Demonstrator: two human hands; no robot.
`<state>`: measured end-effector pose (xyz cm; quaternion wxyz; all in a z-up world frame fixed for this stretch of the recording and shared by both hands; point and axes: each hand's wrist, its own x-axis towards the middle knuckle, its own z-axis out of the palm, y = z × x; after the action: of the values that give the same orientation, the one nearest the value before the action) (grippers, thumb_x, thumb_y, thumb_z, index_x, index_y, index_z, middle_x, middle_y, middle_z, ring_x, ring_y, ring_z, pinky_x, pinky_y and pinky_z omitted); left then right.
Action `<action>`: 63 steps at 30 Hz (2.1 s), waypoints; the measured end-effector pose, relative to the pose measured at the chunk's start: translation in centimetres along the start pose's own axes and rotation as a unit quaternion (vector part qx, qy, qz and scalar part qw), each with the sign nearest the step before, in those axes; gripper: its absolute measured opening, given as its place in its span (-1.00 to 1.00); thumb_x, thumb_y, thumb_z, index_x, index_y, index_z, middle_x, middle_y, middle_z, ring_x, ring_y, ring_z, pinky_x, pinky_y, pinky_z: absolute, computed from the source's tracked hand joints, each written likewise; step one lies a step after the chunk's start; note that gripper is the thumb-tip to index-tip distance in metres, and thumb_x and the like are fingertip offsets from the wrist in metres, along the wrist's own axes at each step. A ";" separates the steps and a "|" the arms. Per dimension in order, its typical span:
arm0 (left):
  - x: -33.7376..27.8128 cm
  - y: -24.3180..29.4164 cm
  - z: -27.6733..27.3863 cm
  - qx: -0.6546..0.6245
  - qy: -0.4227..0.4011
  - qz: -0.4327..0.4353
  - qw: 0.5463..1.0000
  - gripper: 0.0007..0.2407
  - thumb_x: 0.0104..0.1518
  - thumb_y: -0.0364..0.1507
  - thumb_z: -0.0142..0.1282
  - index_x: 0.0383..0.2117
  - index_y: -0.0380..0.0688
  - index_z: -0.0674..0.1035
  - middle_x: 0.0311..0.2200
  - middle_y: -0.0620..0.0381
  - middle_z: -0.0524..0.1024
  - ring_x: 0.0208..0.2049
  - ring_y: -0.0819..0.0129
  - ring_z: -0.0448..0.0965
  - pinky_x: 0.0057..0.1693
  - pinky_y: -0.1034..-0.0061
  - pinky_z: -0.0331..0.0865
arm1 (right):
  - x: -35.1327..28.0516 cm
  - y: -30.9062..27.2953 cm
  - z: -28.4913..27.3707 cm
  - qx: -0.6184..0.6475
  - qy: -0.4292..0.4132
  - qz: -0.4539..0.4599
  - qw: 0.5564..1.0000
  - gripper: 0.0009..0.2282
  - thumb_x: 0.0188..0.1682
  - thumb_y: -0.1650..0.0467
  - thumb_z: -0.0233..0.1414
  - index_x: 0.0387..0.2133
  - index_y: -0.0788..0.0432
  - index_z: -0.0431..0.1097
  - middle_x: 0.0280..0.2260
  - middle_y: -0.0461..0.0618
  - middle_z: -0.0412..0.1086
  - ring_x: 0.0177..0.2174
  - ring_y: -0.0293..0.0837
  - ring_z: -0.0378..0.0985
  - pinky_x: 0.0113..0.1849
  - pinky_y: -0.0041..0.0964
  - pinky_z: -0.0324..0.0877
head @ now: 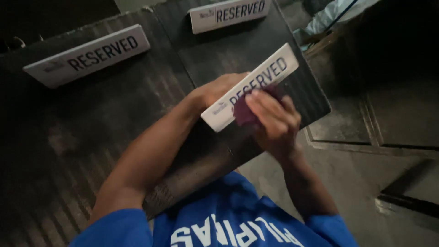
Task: Washing a small cloth in a sink and then using it to wipe down 'RESERVED' table signs.
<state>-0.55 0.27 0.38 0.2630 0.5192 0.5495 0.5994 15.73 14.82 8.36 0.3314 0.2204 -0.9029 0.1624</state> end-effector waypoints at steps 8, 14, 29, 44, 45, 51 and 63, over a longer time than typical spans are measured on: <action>-0.4 -2.9 0.3 -0.072 -0.014 -0.061 0.995 -0.70 0.22 -0.31 0.14 0.01 -0.16 0.61 -0.06 0.04 0.64 -0.03 0.32 0.64 0.08 0.43 0.54 | 2.6 -0.6 0.2 -0.042 -0.002 0.049 0.998 -0.63 -0.15 0.56 0.16 -0.02 0.18 0.57 0.06 -0.05 0.48 -0.08 0.05 0.55 -0.01 -0.15 0.50; -0.5 -0.5 0.1 -0.071 0.001 0.033 0.997 -0.63 0.31 -0.25 0.06 0.14 -0.19 0.50 0.04 0.04 0.57 0.05 0.30 0.59 0.14 0.41 0.49 | -0.5 -0.2 -0.1 -0.033 0.004 0.036 0.999 -0.67 -0.19 0.52 0.19 -0.09 0.21 0.56 0.02 -0.01 0.48 -0.16 0.03 0.55 -0.09 -0.17 0.48; -0.5 -0.5 0.1 0.041 -0.003 0.033 0.999 -0.54 0.17 -0.22 0.23 0.16 -0.16 0.48 0.05 -0.03 0.57 0.08 0.17 0.62 0.15 0.35 0.50 | -1.1 -0.1 -1.0 -0.064 -0.004 0.040 0.997 -0.70 -0.11 0.47 0.18 -0.07 0.21 0.55 0.01 0.02 0.49 -0.24 0.04 0.54 -0.17 -0.16 0.48; -0.8 -0.2 -0.1 -0.017 -0.015 -0.084 0.996 -0.65 0.08 -0.34 0.31 -0.01 -0.15 0.58 -0.08 0.06 0.64 -0.04 0.32 0.65 0.07 0.42 0.55 | 3.1 -0.3 0.2 -0.066 0.000 0.019 0.998 -0.60 -0.20 0.53 0.17 -0.02 0.19 0.55 0.02 0.00 0.50 -0.20 0.04 0.53 -0.13 -0.17 0.47; -0.7 0.3 -0.1 0.000 -0.019 -0.066 0.998 -0.59 0.09 -0.32 0.32 0.06 -0.15 0.54 -0.04 0.07 0.62 -0.02 0.34 0.64 0.08 0.42 0.55 | 2.4 -0.2 0.2 -0.071 0.008 0.023 0.997 -0.62 -0.16 0.54 0.17 -0.01 0.17 0.55 0.03 -0.02 0.51 -0.17 0.03 0.56 -0.10 -0.19 0.49; 0.2 -0.2 0.3 -0.068 -0.037 0.013 0.997 -0.48 0.13 -0.26 0.29 0.21 -0.15 0.46 0.09 0.02 0.55 0.07 0.33 0.59 0.15 0.43 0.51 | -1.2 1.2 -1.2 -0.086 0.004 0.036 0.996 -0.72 -0.08 0.47 0.19 -0.07 0.22 0.55 -0.01 0.05 0.52 -0.23 0.02 0.56 -0.15 -0.19 0.46; -0.8 -1.2 -0.3 0.037 -0.065 -0.047 0.996 -0.67 0.09 -0.33 0.24 -0.05 -0.20 0.56 -0.17 0.00 0.62 -0.15 0.33 0.61 -0.04 0.40 0.49 | 0.4 0.8 -1.1 -0.061 0.040 0.063 0.995 -0.66 -0.16 0.50 0.15 -0.06 0.23 0.56 0.02 0.07 0.49 -0.20 0.08 0.53 -0.10 -0.13 0.48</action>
<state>-0.85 -0.21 -0.95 0.3065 0.5400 0.5766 0.5309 15.61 15.91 9.32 0.3690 0.1358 -0.9093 0.1365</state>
